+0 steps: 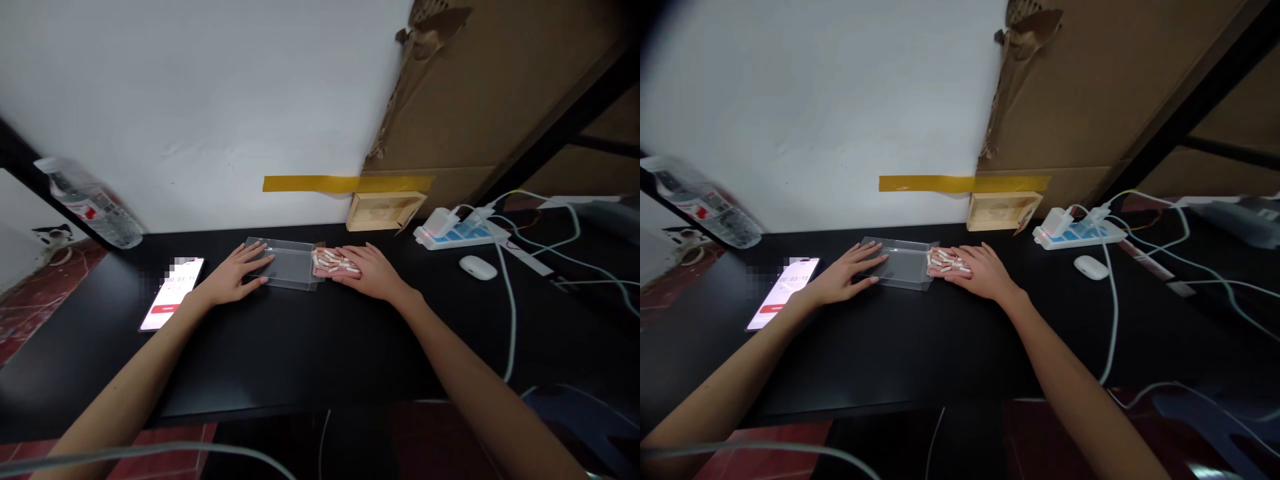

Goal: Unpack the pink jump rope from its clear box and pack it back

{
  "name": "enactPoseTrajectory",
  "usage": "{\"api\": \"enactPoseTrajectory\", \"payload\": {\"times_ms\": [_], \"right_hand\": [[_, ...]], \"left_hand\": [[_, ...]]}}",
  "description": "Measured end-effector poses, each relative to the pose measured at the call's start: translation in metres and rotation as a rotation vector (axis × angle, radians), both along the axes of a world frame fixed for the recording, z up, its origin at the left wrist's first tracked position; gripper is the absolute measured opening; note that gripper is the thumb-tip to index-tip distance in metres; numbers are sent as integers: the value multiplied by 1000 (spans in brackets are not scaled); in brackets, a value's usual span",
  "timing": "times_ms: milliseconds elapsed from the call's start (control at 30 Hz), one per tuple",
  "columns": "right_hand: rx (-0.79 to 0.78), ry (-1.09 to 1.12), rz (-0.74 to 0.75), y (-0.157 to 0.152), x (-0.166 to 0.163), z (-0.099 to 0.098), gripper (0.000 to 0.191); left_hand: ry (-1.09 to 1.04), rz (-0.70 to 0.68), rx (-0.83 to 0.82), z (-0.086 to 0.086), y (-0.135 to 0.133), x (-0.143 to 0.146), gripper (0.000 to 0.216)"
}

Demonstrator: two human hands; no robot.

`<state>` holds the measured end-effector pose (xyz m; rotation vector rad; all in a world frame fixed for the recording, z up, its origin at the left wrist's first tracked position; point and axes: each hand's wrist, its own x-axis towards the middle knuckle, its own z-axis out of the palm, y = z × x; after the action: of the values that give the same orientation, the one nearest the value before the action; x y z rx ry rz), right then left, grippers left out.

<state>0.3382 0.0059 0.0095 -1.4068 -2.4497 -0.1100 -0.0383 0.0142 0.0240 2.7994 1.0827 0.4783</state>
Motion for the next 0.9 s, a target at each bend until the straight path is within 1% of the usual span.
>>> {"api": "enactPoseTrajectory", "payload": {"times_ms": [100, 167, 333, 500, 667, 733, 900], "right_hand": [[10, 11, -88, -1, -1, -2, 69], [8, 22, -105, -2, -1, -2, 70], [18, 36, -12, -2, 1, -3, 70], [30, 79, 1, -1, 1, -4, 68], [19, 126, 40, -3, 1, 0, 63], [15, 145, 63, -3, 2, 2, 61], [-22, 202, 168, -4, 2, 4, 58]], "left_hand": [[-7, -2, 0, -1, -1, 2, 56], [-3, 10, 6, -3, -2, 4, 56], [31, 73, 72, -7, -8, 15, 56], [57, 114, 91, -8, -12, 23, 56], [46, 140, 108, -9, -14, 24, 56], [34, 133, 107, -9, -14, 22, 56], [11, 52, 77, -8, -13, 18, 56]]}}
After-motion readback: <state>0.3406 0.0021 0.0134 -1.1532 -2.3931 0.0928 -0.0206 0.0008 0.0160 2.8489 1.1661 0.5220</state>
